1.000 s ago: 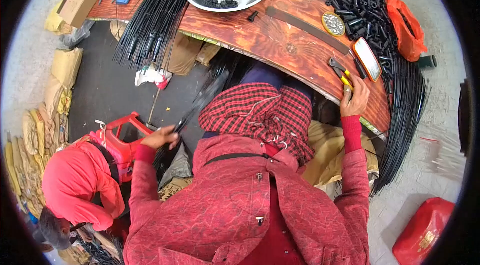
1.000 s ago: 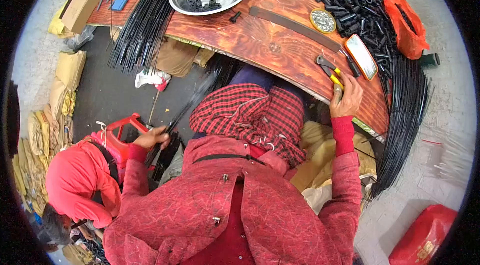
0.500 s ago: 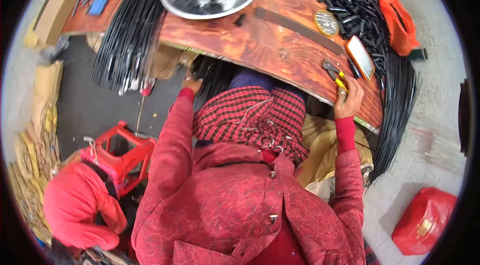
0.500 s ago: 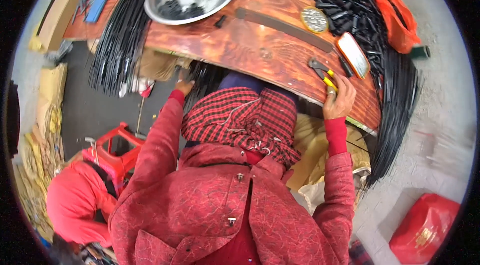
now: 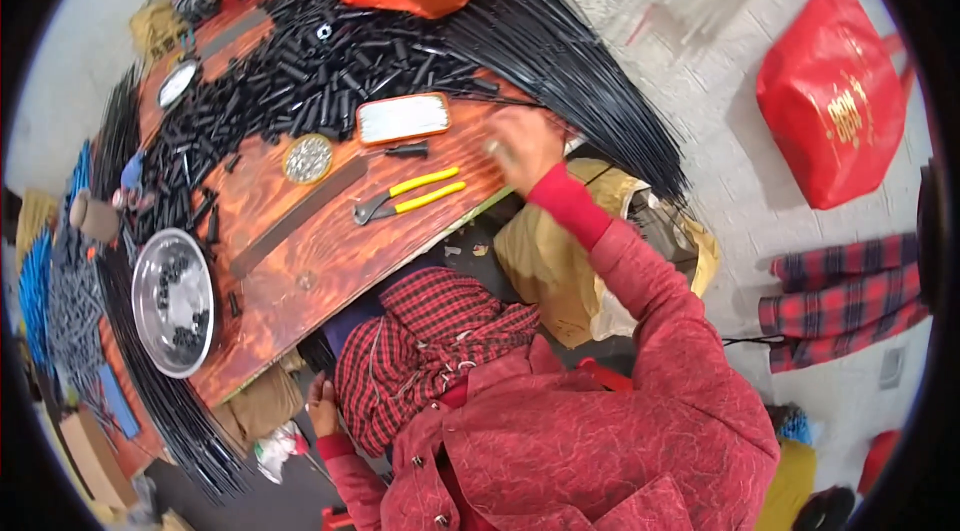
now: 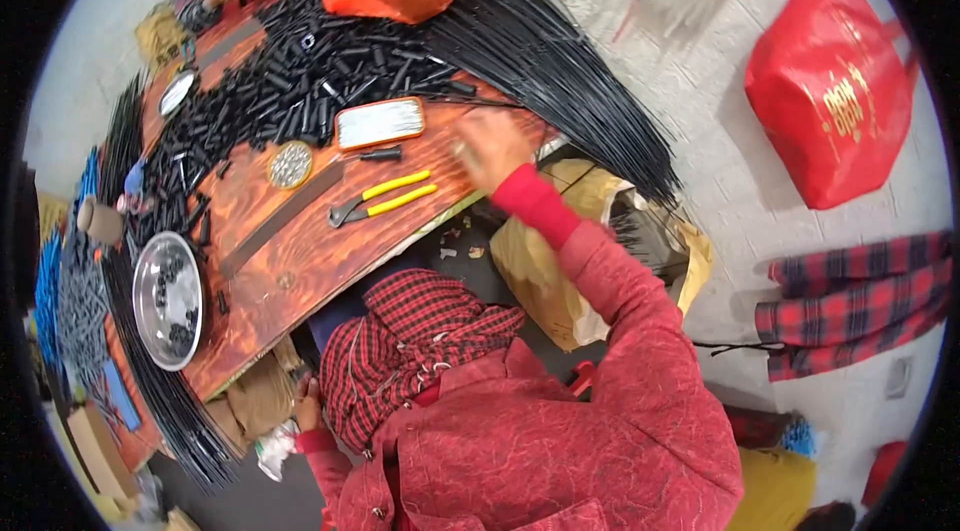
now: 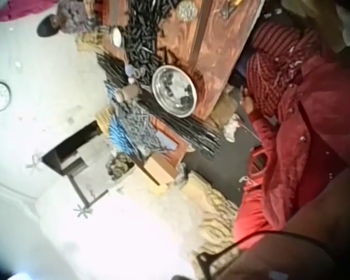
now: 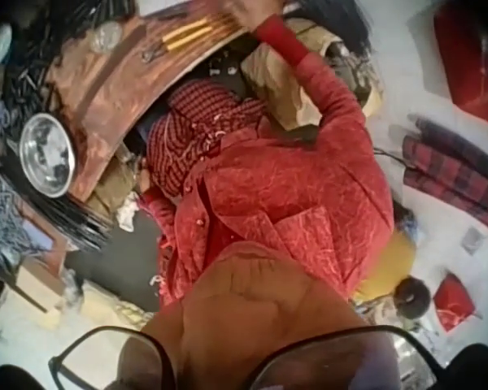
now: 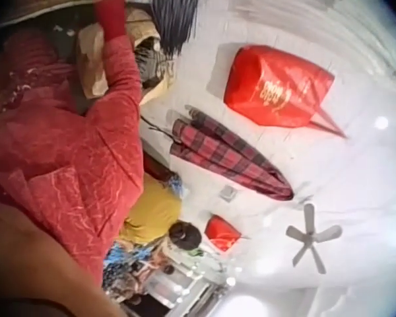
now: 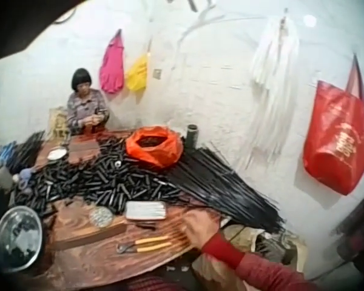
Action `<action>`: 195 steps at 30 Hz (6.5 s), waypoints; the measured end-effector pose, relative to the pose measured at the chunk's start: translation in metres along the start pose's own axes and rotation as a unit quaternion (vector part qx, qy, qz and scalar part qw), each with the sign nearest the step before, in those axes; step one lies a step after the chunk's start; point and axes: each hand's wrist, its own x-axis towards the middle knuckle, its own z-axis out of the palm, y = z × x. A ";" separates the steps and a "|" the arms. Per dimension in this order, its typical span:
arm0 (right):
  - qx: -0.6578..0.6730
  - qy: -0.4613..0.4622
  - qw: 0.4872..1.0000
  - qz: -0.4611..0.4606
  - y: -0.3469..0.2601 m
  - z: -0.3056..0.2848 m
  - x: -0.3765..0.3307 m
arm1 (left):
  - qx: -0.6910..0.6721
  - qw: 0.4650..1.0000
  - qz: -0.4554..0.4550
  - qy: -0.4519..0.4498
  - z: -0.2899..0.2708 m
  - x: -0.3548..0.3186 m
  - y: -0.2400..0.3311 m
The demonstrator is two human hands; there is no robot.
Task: Assembling electrical cable components by attaching connectors and bundling wires.
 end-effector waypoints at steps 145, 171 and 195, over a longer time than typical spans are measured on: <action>0.537 -0.381 0.751 0.044 -0.112 -0.087 0.095 | 0.271 0.722 0.631 0.088 0.060 -0.154 0.388; 0.288 -0.132 0.940 -0.128 -0.136 -0.095 0.055 | 0.168 0.692 0.616 0.335 0.148 -0.163 0.339; 0.414 -0.189 0.890 -0.017 -0.162 -0.059 0.062 | -0.264 0.904 0.316 -0.114 0.276 -0.127 0.297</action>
